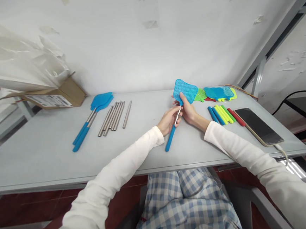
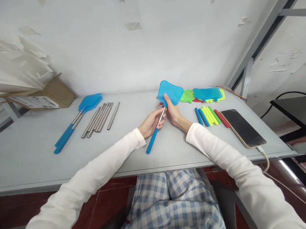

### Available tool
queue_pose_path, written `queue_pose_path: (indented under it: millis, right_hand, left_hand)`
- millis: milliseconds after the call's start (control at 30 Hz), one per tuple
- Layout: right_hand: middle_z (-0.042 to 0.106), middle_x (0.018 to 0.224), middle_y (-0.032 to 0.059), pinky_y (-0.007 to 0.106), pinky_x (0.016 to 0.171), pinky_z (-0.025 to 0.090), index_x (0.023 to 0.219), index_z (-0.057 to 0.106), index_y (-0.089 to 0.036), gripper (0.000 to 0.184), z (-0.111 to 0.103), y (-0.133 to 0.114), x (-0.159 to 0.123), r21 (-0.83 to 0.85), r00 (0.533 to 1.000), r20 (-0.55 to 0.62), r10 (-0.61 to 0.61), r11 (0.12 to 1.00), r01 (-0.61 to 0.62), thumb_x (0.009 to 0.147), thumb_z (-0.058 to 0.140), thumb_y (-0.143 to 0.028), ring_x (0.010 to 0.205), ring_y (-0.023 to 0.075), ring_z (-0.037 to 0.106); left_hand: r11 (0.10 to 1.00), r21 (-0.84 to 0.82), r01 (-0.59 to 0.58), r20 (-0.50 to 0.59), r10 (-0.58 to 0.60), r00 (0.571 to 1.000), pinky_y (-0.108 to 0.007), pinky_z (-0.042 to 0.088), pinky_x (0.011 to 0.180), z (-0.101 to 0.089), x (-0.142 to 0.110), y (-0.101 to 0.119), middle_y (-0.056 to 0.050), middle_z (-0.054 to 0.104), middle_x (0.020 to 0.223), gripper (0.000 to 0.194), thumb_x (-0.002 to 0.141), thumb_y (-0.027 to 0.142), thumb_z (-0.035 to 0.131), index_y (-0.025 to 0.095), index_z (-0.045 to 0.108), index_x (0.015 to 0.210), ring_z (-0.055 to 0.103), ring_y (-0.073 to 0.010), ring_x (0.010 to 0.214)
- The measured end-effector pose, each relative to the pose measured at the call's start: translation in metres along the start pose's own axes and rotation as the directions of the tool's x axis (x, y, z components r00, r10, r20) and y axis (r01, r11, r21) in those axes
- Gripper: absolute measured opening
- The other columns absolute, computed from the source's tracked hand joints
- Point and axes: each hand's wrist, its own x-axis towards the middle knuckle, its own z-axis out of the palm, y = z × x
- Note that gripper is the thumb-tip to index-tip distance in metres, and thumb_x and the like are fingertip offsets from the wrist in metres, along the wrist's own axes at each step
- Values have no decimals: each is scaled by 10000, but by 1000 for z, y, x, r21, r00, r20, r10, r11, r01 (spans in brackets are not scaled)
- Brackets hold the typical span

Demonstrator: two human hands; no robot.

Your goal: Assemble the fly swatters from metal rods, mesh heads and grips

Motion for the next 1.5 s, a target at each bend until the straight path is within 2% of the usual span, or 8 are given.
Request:
queue_pose_path:
  millis: [100,233,433,633,833,1133,1367,1500]
  right_hand:
    - [635,732,1,286,638,477,890,616,-240,508,4,2,-3,61,994,-51,-92,994,95,701,647,-711,717,150,597]
    - [612,679,-11,281,660,469,770,595,-222,483,6,3,-4,50,996,-80,-46,998,50,650,716,-674,705,144,584]
    - [594,674,-26,267,671,469,716,516,-229,504,2,10,2,62,974,-225,-10,998,25,654,680,-702,673,131,552]
    - [557,683,-19,261,667,455,705,459,-237,492,6,14,10,-2,928,-333,-166,985,175,697,639,-695,748,141,551]
    - [511,668,-13,257,636,434,673,438,-217,454,19,6,15,-86,880,-433,-197,980,177,790,553,-640,685,123,499]
    - [522,669,-19,234,574,423,693,446,-208,370,39,-11,20,-128,835,-532,-139,988,82,846,562,-525,617,104,494]
    - [482,603,-44,212,530,403,639,432,-208,348,49,-17,32,-88,851,-522,-61,996,17,857,617,-405,555,82,447]
    - [318,510,-86,196,412,319,641,318,-245,414,30,-29,50,27,742,-666,78,996,-81,896,558,-467,455,81,346]
  left_hand:
    - [997,-60,49,25,-48,999,-170,247,279,-2,1,2,59,495,664,129,894,297,517,171,548,882,395,-33,356]
    - [989,-75,125,98,-117,988,-148,157,256,-4,3,3,103,346,568,243,910,409,543,192,481,818,245,-21,301]
    - [994,-37,105,128,-100,987,-120,107,270,-5,0,3,122,259,538,333,889,460,598,199,420,785,174,-9,309]
    - [996,-49,78,99,-73,992,-119,81,280,-1,2,3,123,232,520,317,934,422,538,200,391,763,153,-10,309]
    - [996,-73,46,31,-44,999,-119,74,284,3,4,6,128,242,505,324,911,402,586,199,387,755,156,-6,307]
    - [980,-192,42,-25,-48,999,-129,46,295,4,3,19,120,226,488,285,1003,289,394,188,388,736,139,-9,299]
    - [986,-164,-14,-121,-6,993,-138,49,301,7,-5,23,121,209,474,312,1018,265,335,191,361,716,138,-8,289]
    - [997,-38,-64,-17,64,998,-135,33,300,14,-24,9,119,282,486,270,963,328,494,198,395,748,178,-9,288]
